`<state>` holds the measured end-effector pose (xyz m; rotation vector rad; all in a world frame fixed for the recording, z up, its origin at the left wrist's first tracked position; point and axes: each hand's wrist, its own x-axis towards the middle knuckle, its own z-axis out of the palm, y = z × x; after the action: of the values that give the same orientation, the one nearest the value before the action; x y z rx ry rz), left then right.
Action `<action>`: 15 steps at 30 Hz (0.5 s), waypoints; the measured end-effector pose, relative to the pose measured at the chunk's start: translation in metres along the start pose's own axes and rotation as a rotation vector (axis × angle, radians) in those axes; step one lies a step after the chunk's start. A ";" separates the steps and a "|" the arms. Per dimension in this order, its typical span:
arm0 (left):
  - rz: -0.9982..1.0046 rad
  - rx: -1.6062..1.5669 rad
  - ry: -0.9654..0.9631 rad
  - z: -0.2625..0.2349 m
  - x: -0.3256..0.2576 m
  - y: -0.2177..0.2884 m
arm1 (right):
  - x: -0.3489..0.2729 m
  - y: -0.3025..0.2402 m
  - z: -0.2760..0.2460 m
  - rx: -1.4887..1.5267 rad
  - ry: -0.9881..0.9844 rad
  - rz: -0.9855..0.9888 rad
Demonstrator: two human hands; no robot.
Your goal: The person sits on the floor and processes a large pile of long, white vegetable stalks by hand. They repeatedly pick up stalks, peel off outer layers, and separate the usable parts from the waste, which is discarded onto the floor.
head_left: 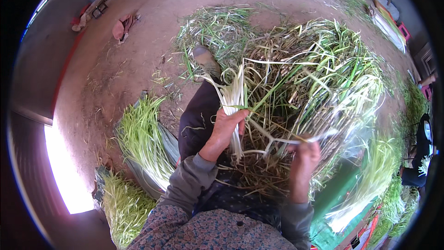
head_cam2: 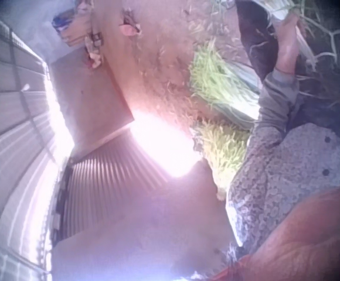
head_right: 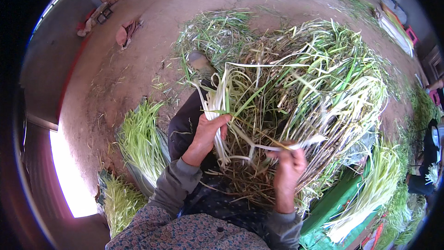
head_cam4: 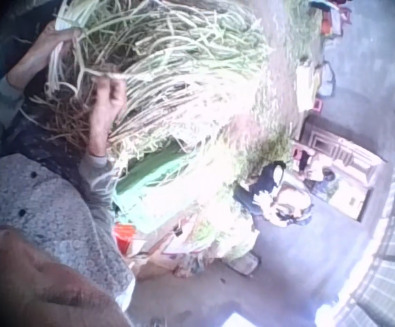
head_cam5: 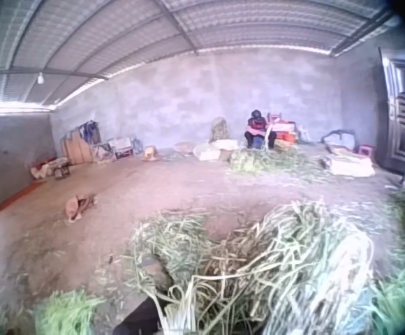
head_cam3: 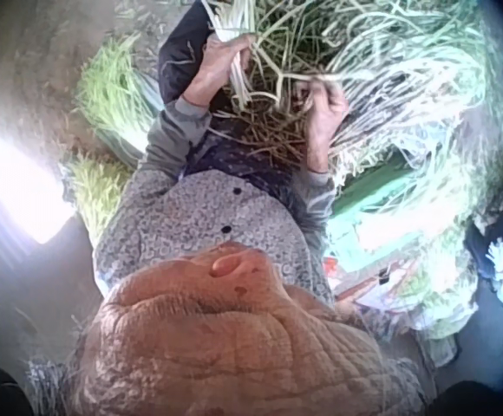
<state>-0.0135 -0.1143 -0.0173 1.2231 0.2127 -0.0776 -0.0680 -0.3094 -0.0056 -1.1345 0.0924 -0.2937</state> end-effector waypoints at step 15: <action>-0.046 -0.212 0.203 -0.049 0.003 0.026 | 0.027 -0.032 -0.036 -0.051 0.003 -0.190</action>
<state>-0.0117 -0.0595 -0.0098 1.0149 0.4157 0.0296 -0.0556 -0.3608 0.0108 -1.1953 -0.0053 -0.4642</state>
